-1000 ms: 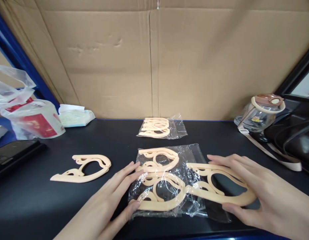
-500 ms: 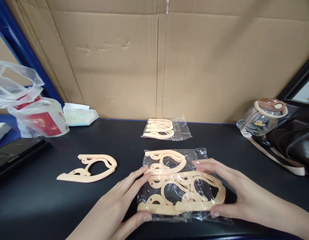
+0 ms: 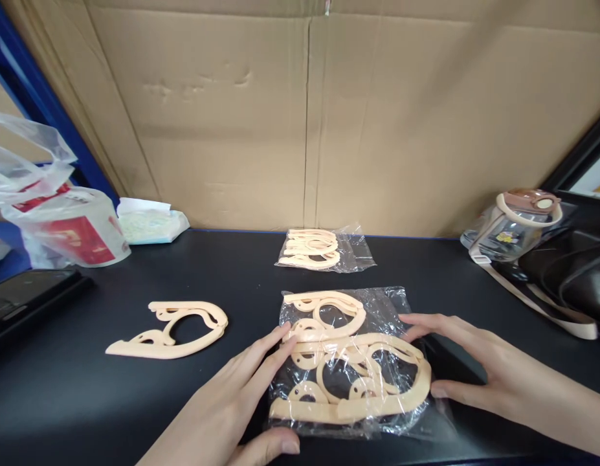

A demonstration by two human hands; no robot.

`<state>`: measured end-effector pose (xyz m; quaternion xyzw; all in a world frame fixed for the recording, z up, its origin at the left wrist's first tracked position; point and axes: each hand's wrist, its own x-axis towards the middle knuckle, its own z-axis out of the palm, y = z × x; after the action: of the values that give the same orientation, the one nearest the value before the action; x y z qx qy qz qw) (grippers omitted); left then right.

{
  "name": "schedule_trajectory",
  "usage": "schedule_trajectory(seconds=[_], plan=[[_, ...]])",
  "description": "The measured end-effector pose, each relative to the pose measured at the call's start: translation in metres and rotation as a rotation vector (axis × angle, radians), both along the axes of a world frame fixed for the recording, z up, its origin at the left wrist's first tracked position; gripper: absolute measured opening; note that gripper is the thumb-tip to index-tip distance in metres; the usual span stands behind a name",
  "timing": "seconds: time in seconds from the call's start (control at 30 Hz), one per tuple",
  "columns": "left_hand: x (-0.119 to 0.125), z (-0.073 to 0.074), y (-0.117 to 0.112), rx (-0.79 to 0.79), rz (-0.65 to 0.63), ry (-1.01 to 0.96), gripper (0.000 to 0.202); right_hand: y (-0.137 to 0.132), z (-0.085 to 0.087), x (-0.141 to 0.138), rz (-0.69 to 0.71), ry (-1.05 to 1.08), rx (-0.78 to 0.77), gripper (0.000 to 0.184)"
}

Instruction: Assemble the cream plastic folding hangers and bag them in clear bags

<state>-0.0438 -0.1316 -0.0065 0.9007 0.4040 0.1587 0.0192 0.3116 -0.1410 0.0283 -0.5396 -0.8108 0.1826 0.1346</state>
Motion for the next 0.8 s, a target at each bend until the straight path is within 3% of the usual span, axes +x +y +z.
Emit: schedule_trajectory(seconds=[0.2,0.57,0.8], plan=[[0.000,-0.002,0.000,-0.012,-0.001,-0.048,0.077,0.001,-0.005,-0.018,0.021,0.054,0.101,0.057],[0.000,-0.013,0.002,-0.007,-0.007,-0.137,0.067,-0.003,-0.011,-0.046,0.131,0.130,0.256,0.028],[0.009,-0.001,0.000,-0.013,0.024,-0.072,0.061,0.001,-0.014,-0.052,0.145,0.150,0.253,0.032]])
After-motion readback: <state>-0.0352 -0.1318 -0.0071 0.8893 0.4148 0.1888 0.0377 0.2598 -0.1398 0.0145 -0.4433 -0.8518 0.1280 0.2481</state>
